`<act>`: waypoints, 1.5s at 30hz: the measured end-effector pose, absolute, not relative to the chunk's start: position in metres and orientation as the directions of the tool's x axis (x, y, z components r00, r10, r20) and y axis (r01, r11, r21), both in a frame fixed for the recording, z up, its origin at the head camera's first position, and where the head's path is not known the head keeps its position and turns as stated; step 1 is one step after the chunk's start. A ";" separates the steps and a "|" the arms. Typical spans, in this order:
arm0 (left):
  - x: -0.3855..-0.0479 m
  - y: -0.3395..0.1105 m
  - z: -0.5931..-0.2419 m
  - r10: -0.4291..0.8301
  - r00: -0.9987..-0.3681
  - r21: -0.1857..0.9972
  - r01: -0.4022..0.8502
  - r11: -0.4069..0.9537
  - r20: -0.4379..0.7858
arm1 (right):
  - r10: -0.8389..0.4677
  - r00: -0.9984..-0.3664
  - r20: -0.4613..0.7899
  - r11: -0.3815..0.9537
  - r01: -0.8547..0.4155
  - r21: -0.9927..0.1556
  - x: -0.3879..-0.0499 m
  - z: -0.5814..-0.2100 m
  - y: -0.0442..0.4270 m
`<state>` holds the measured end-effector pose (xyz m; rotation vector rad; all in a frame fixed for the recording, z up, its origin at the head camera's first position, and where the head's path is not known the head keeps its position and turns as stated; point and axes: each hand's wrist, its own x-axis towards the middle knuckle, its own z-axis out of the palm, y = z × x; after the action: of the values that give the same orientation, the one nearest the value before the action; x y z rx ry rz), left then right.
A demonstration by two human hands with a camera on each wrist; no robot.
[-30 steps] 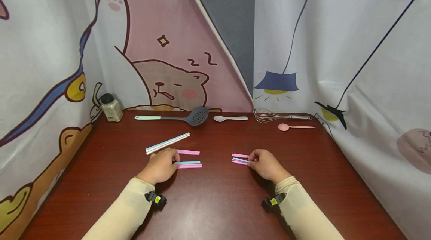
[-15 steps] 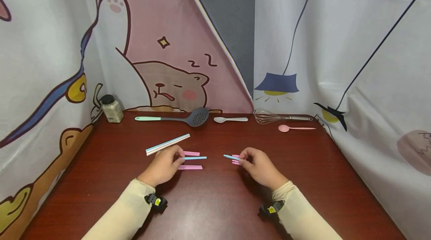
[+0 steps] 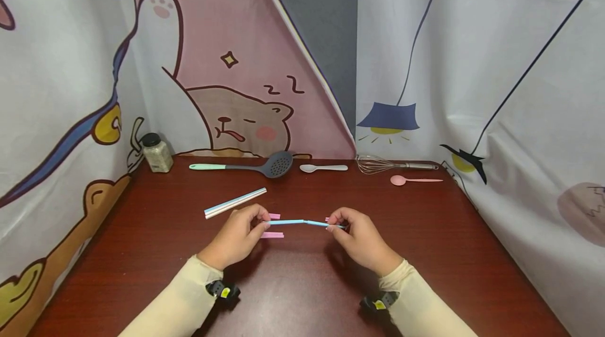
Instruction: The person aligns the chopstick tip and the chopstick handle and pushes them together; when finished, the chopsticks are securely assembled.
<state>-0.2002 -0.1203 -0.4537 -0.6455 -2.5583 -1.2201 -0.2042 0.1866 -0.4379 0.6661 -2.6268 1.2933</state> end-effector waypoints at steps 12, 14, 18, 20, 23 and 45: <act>-0.199 -0.122 -0.450 0.332 -0.872 0.723 0.486 0.492 0.360 | -0.356 -0.870 0.342 0.533 -0.490 -0.690 -0.202 -0.434 0.188; -0.198 -0.121 -0.449 0.336 -0.879 0.737 0.469 0.487 0.337 | -0.365 -0.864 0.346 0.528 -0.498 -0.687 -0.201 -0.433 0.187; -0.197 -0.118 -0.450 0.331 -0.889 0.745 0.450 0.492 0.318 | -0.376 -0.853 0.361 0.511 -0.516 -0.687 -0.199 -0.432 0.186; -0.196 -0.117 -0.450 0.320 -0.888 0.752 0.452 0.480 0.330 | -0.368 -0.857 0.362 0.503 -0.510 -0.698 -0.198 -0.432 0.185; -0.197 -0.117 -0.451 0.301 -0.887 0.775 0.455 0.439 0.350 | -0.345 -0.868 0.358 0.501 -0.493 -0.712 -0.199 -0.431 0.184; -0.196 -0.117 -0.454 0.265 -0.856 0.802 0.511 0.309 0.444 | -0.272 -0.866 0.421 0.476 -0.501 -0.723 -0.201 -0.433 0.184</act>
<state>-0.1957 -0.1174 -0.4543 -0.7102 -2.3463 -1.5697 -0.2010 0.1837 -0.4332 0.6622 -2.4769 1.3361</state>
